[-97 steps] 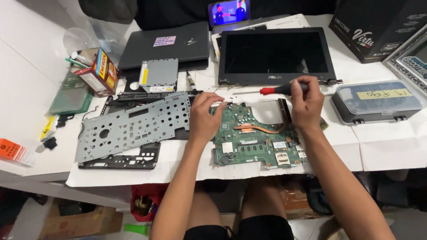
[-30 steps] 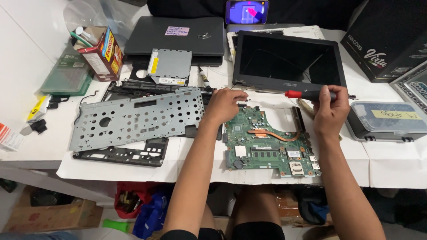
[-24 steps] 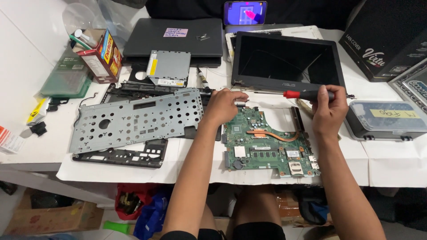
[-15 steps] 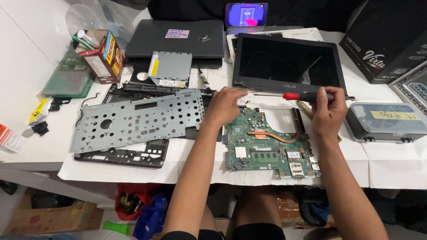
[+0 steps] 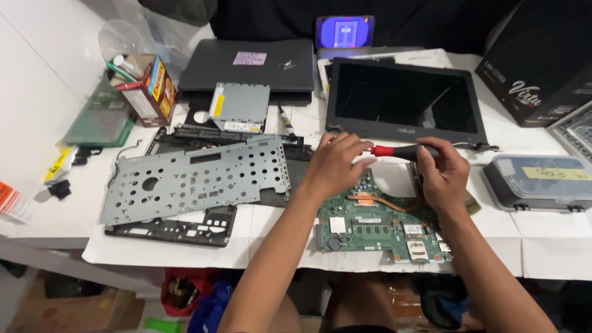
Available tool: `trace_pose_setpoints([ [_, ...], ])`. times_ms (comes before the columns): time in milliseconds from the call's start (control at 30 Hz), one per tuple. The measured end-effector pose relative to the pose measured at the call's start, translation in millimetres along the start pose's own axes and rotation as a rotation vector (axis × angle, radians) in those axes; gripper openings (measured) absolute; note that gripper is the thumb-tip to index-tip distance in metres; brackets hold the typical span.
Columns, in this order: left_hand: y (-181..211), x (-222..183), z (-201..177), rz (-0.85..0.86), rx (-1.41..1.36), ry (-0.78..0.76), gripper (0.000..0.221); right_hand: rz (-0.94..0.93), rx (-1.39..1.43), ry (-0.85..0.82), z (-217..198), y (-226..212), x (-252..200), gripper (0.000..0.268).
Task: Unscrewing and removing components from a laptop motherboard on a repair bench.
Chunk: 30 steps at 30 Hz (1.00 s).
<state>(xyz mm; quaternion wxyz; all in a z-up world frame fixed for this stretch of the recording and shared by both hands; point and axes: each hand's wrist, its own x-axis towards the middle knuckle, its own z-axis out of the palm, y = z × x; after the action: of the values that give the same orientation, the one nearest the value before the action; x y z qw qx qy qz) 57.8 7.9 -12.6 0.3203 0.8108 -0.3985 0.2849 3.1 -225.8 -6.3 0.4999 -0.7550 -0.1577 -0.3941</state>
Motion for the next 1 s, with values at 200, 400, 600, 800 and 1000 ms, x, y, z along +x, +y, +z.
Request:
trace_pose_setpoints([
  [200,-23.6,-8.9,27.1,0.002,0.121,0.022,0.014,0.008,-0.01,-0.123,-7.3,3.1,-2.0,0.028],
  [400,-12.1,-0.7,-6.2,-0.116,0.012,0.129,0.01,0.141,-0.273,-0.43,-21.7,-20.3,6.6,0.046],
  [600,-6.5,3.2,-24.6,-0.182,-0.072,0.312,0.029,0.197,-0.723,-0.883,-24.3,-76.8,-2.7,0.059],
  [800,-8.4,1.6,-28.1,-0.245,-0.084,0.386,0.032,-0.224,-0.846,-0.812,-22.5,-80.1,-27.1,0.038],
  [1000,-14.3,-2.0,-22.2,-0.254,-0.075,0.353,0.032,-0.222,-0.886,-0.791,-8.2,-94.6,-34.3,0.02],
])
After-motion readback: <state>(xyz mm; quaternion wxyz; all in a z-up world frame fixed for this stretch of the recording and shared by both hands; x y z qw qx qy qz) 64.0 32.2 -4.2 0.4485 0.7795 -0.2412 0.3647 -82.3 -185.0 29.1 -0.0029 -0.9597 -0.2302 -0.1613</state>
